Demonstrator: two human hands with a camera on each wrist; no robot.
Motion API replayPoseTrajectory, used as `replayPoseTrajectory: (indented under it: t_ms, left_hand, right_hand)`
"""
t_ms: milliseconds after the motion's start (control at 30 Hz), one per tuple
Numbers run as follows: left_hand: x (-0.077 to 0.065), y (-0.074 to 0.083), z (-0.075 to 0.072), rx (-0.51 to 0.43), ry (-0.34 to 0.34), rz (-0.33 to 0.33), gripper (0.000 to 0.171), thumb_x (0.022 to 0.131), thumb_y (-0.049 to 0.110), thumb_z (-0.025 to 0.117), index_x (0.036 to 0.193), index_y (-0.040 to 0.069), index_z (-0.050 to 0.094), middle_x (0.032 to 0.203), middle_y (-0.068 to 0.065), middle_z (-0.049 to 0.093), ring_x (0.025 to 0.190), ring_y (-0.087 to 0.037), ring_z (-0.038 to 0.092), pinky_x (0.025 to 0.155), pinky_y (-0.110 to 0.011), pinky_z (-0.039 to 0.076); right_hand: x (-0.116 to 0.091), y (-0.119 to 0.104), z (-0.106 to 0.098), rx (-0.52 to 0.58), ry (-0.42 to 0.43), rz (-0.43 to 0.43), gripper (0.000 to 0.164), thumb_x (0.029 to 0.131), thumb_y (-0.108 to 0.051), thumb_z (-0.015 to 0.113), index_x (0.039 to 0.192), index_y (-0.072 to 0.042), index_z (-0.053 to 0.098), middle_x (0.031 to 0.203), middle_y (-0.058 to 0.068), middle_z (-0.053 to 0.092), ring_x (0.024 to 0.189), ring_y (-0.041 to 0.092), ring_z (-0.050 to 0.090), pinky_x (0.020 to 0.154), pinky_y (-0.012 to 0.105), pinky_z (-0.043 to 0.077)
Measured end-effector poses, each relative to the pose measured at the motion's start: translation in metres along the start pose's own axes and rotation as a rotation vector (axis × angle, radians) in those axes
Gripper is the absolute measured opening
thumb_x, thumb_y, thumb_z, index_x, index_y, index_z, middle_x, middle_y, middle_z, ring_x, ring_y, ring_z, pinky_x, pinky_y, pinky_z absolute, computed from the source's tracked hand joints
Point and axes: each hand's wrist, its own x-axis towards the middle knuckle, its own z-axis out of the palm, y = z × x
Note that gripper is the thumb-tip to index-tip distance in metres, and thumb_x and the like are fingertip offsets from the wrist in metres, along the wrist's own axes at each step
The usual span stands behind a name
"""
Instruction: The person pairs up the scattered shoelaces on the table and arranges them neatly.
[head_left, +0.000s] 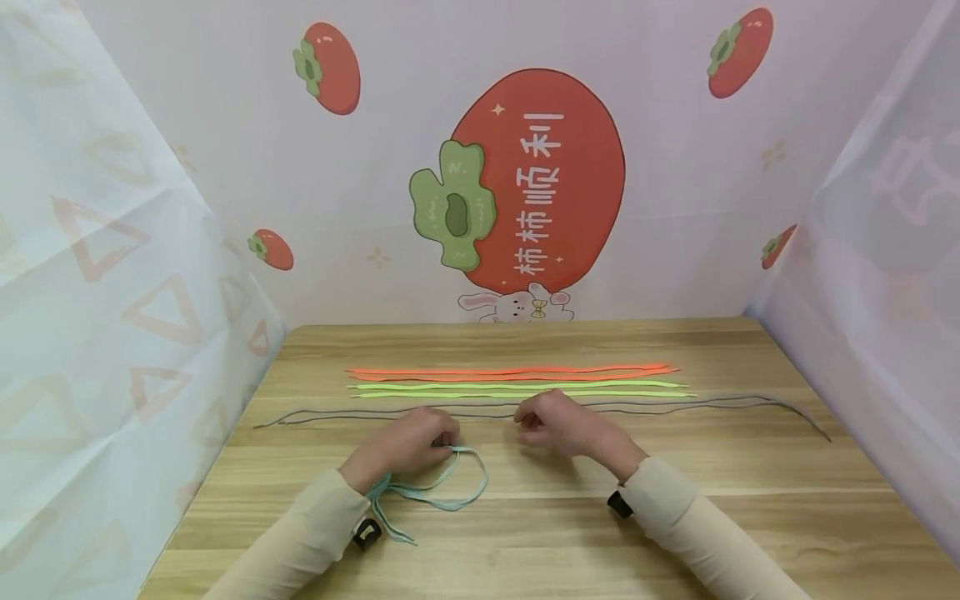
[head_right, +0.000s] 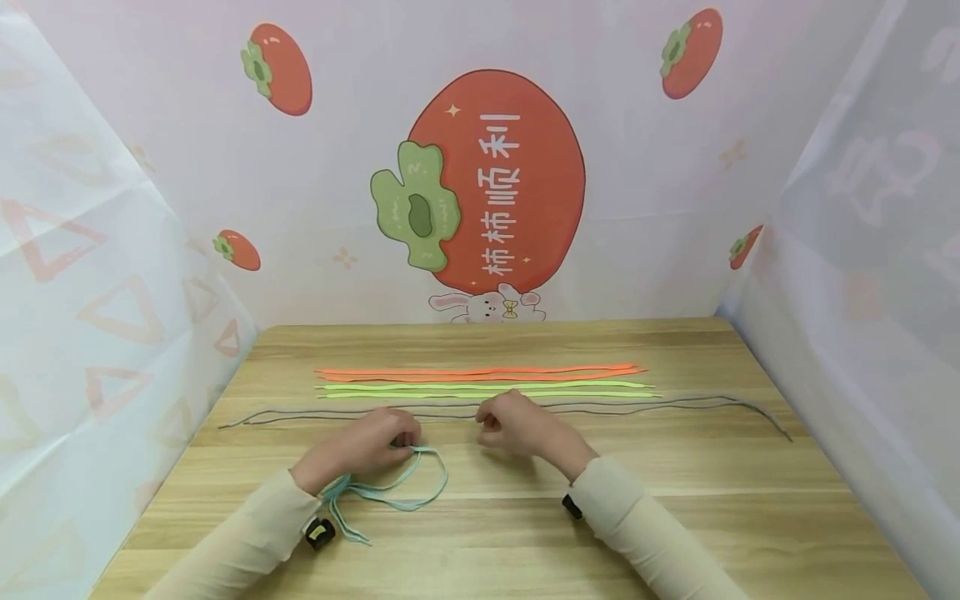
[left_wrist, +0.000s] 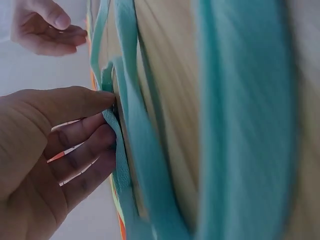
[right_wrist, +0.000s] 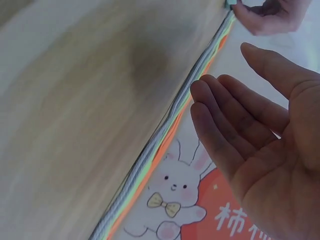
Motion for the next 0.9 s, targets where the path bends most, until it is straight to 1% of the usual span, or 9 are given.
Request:
replayPoseTrajectory:
  t_ms: [67,200,333,400,533,600,700,800,900]
  left_hand:
    - [0.004,0.005,0.003,-0.039,-0.011,-0.006,0.016,0.097,0.009,0.073,0.086,0.019,0.068,0.081,0.012,0.061,0.074,-0.006,0.056,0.067,-0.019,0.047]
    - [0.012,0.015,0.007,-0.132,-0.020,-0.012,0.013,0.099,0.010,0.072,0.090,0.018,0.070,0.079,0.012,0.060,0.072,-0.002,0.053,0.067,-0.019,0.048]
    - [0.020,0.024,0.009,-0.225,-0.018,-0.011,0.007,0.102,0.012,0.071,0.095,0.016,0.070,0.082,0.010,0.064,0.072,0.001,0.054,0.068,-0.019,0.050]
    - [0.023,0.028,0.009,-0.275,-0.011,-0.021,0.007,0.103,0.014,0.070,0.096,0.016,0.070,0.085,0.009,0.067,0.074,0.001,0.057,0.070,-0.019,0.052]
    - [0.026,0.034,0.007,-0.363,0.012,-0.040,0.009,0.103,0.015,0.070,0.095,0.020,0.069,0.093,0.009,0.071,0.085,0.000,0.064,0.078,-0.021,0.056]
    - [0.027,0.036,0.006,-0.391,0.023,-0.044,0.010,0.103,0.015,0.070,0.095,0.022,0.068,0.095,0.009,0.072,0.088,-0.001,0.066,0.081,-0.022,0.057]
    - [0.026,0.037,0.004,-0.418,0.029,-0.048,0.011,0.102,0.016,0.072,0.095,0.023,0.069,0.095,0.008,0.073,0.088,-0.002,0.067,0.082,-0.023,0.058]
    - [0.024,0.035,0.003,-0.438,0.026,-0.051,0.007,0.102,0.019,0.072,0.096,0.022,0.071,0.096,0.004,0.075,0.089,-0.002,0.068,0.082,-0.023,0.058]
    - [0.023,0.031,0.002,-0.464,0.026,-0.048,0.004,0.103,0.019,0.072,0.100,0.017,0.073,0.098,-0.001,0.076,0.090,-0.004,0.068,0.083,-0.024,0.058]
  right_hand:
    - [0.002,-0.003,0.004,0.012,-0.003,-0.012,0.021,0.098,-0.014,0.077,0.114,-0.002,0.077,0.099,0.002,0.077,0.086,0.007,0.066,0.078,0.026,0.059]
    - [0.005,-0.009,0.013,0.046,-0.022,-0.020,0.023,0.098,-0.019,0.078,0.116,-0.004,0.077,0.101,0.000,0.077,0.087,0.005,0.068,0.079,0.024,0.058]
    - [0.006,-0.012,0.019,0.111,-0.040,-0.034,0.021,0.098,-0.020,0.078,0.114,-0.006,0.078,0.099,-0.002,0.076,0.085,0.004,0.067,0.077,0.022,0.058]
    - [0.007,-0.013,0.021,0.139,-0.043,-0.044,0.018,0.099,-0.020,0.077,0.113,-0.009,0.078,0.099,-0.004,0.076,0.084,0.002,0.067,0.077,0.021,0.058]
    - [0.006,-0.014,0.024,0.167,-0.035,-0.071,0.010,0.101,-0.020,0.075,0.109,-0.016,0.078,0.096,-0.008,0.075,0.082,0.001,0.066,0.075,0.019,0.057]
    - [0.006,-0.014,0.024,0.174,-0.026,-0.083,0.008,0.102,-0.022,0.074,0.106,-0.017,0.078,0.093,-0.010,0.074,0.080,0.001,0.064,0.073,0.019,0.057]
    - [0.006,-0.015,0.024,0.177,-0.018,-0.093,0.008,0.102,-0.024,0.073,0.102,-0.018,0.079,0.089,-0.012,0.072,0.076,0.002,0.060,0.070,0.019,0.054]
    - [0.006,-0.016,0.024,0.185,-0.015,-0.085,0.010,0.103,-0.024,0.072,0.103,-0.017,0.080,0.090,-0.011,0.073,0.076,0.002,0.059,0.071,0.020,0.052]
    - [0.005,-0.015,0.024,0.192,-0.016,-0.073,0.012,0.104,-0.023,0.071,0.104,-0.016,0.080,0.092,-0.008,0.076,0.077,0.003,0.058,0.071,0.021,0.051]
